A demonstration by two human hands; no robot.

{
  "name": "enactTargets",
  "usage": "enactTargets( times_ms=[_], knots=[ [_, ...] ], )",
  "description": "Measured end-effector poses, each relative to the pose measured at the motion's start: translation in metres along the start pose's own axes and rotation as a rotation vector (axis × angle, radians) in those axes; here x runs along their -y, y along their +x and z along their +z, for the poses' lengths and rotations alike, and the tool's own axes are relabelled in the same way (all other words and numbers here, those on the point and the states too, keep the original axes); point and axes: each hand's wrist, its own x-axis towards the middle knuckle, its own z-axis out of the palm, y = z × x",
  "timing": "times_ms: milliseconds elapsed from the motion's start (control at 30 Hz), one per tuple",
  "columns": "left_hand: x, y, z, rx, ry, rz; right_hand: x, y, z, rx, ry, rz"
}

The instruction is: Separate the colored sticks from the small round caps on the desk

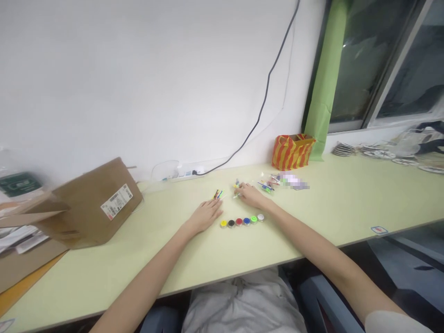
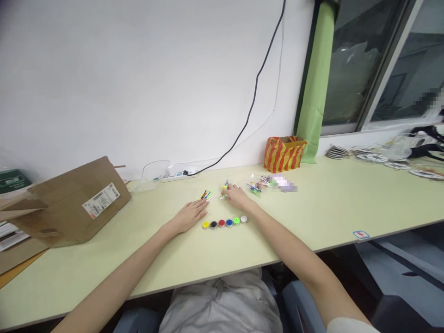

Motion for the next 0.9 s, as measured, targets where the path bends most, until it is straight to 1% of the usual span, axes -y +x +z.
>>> enactTargets(
  times_ms=[167,333,433,500,567,667,767,900],
  knots=[
    [-0.002,0.0,0.002,-0.028,-0.034,-0.081,0.002,0.003,0.002,-0.042,0.022,-0.091],
    [-0.002,0.001,0.006,-0.031,-0.058,-0.096,0.003,-0.001,0.002,-0.043,-0.033,-0.128],
    [-0.005,0.003,0.006,-0.093,-0.05,-0.08,0.001,-0.003,-0.001,-0.017,-0.032,-0.144],
    [-0.007,0.005,0.005,-0.166,0.004,-0.088,-0.002,-0.003,-0.002,0.0,-0.013,-0.142],
    [-0.007,0.006,0.004,-0.194,0.057,-0.153,-0.005,-0.002,-0.003,0.008,0.02,-0.125],
    [-0.007,0.006,0.004,-0.169,0.071,-0.193,-0.009,-0.001,-0.003,0.014,0.1,-0.112],
    [-0.007,0.006,0.003,-0.171,0.062,-0.189,-0.01,-0.003,-0.005,0.038,0.184,-0.107],
    [-0.008,0.005,0.0,-0.181,0.055,-0.185,-0.01,-0.007,-0.009,0.073,0.256,-0.062]
  ],
)
